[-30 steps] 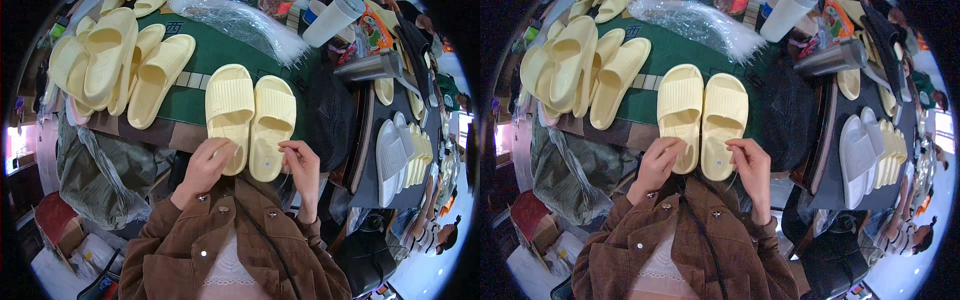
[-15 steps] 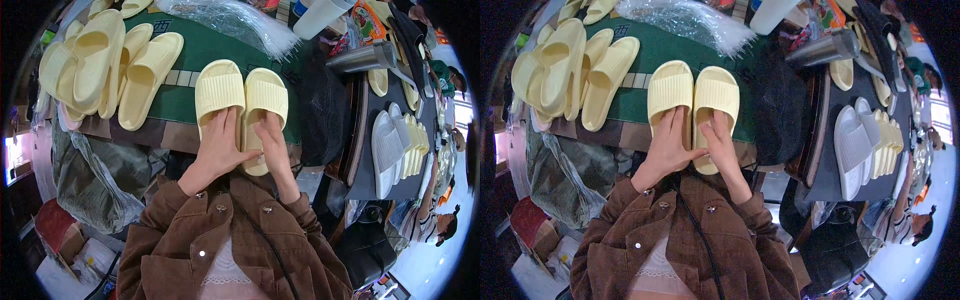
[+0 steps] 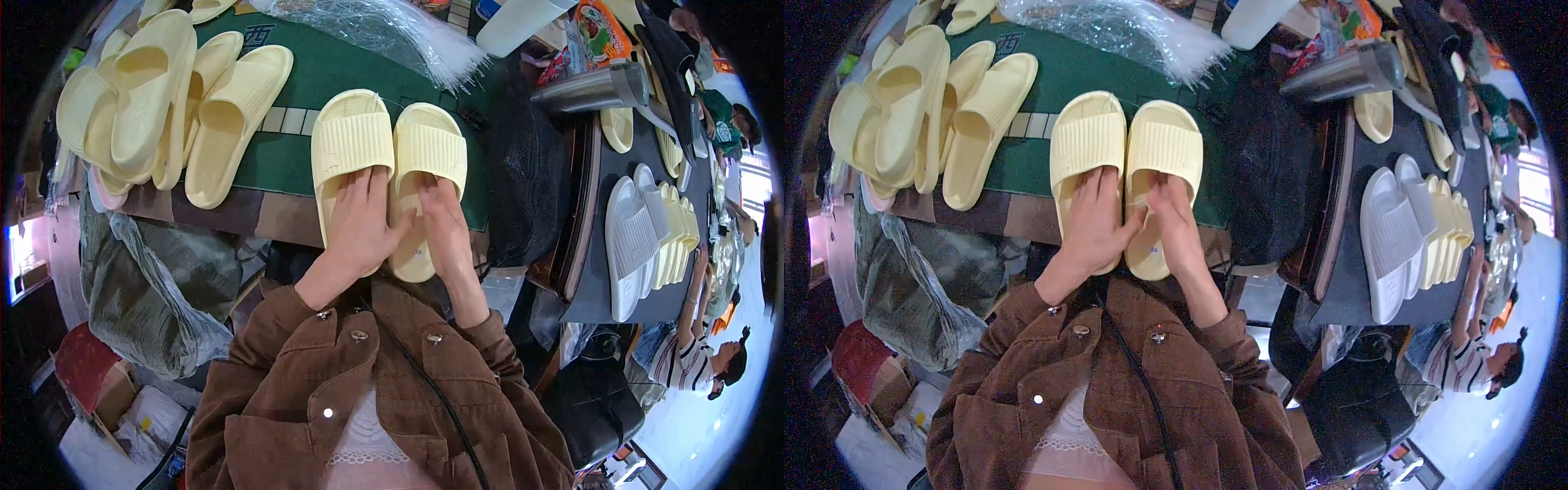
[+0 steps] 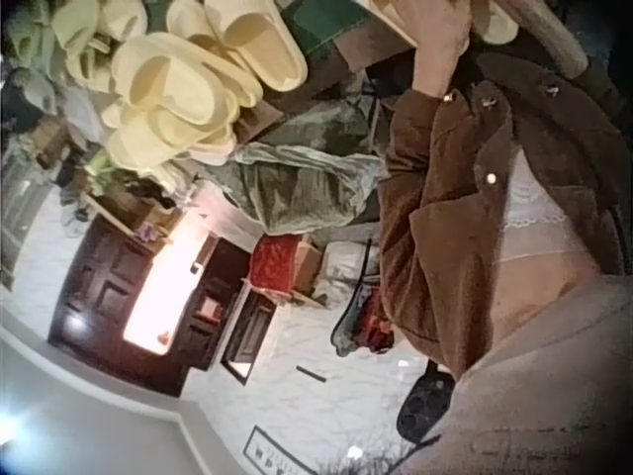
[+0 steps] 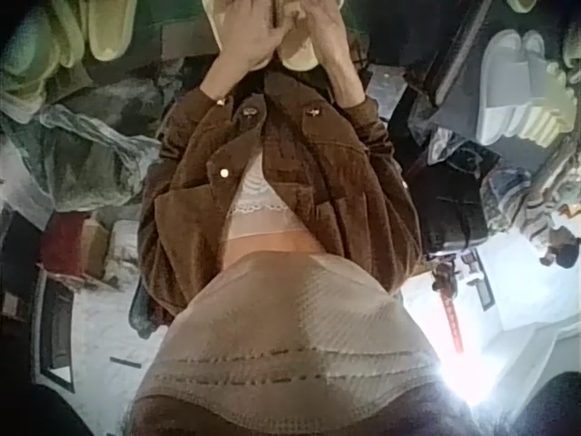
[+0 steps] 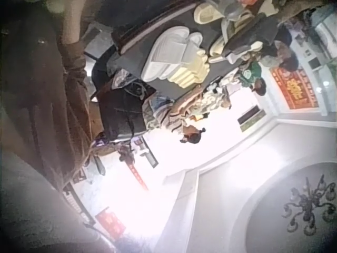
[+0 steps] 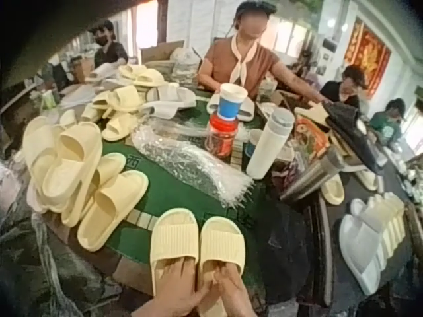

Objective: Manually assembling or finishing plastic slide-style sandals by threading or inspecting components.

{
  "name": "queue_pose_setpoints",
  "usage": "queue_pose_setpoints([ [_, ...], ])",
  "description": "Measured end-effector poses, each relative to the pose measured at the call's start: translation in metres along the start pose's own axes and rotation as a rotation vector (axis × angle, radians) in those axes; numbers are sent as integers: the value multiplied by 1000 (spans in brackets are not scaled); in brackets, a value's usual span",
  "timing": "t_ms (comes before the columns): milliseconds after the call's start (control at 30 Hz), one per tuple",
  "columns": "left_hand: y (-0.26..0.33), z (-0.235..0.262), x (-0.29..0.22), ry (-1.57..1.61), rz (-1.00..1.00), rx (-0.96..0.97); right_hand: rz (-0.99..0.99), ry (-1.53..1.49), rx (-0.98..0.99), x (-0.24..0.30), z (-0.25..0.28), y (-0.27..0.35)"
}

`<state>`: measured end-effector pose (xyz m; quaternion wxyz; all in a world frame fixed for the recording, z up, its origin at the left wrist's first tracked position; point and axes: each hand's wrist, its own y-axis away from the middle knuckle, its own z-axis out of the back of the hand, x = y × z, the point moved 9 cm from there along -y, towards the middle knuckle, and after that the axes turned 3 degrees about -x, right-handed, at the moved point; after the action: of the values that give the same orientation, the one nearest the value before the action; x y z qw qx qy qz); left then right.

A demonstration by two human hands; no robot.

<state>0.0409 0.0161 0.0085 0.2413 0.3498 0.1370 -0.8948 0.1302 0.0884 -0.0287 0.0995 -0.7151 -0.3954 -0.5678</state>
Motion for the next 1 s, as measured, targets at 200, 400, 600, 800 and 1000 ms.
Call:
queue_pose_setpoints([
  [200, 8, 1, 0, -56, -28, 51, 15, 20, -94, -2, 5, 0],
  [400, 9, -1, 3, -109, -41, -47, 8, -17, -82, 2, -2, 3],
  [600, -8, -2, 3, -19, 63, 27, -19, 87, -61, -7, 7, 2],
  [800, -10, -7, 3, -30, 65, 8, -42, 44, -45, -6, 5, 2],
  [1000, -21, -11, 12, -65, 103, 30, 0, 69, -15, 2, -3, 4],
])
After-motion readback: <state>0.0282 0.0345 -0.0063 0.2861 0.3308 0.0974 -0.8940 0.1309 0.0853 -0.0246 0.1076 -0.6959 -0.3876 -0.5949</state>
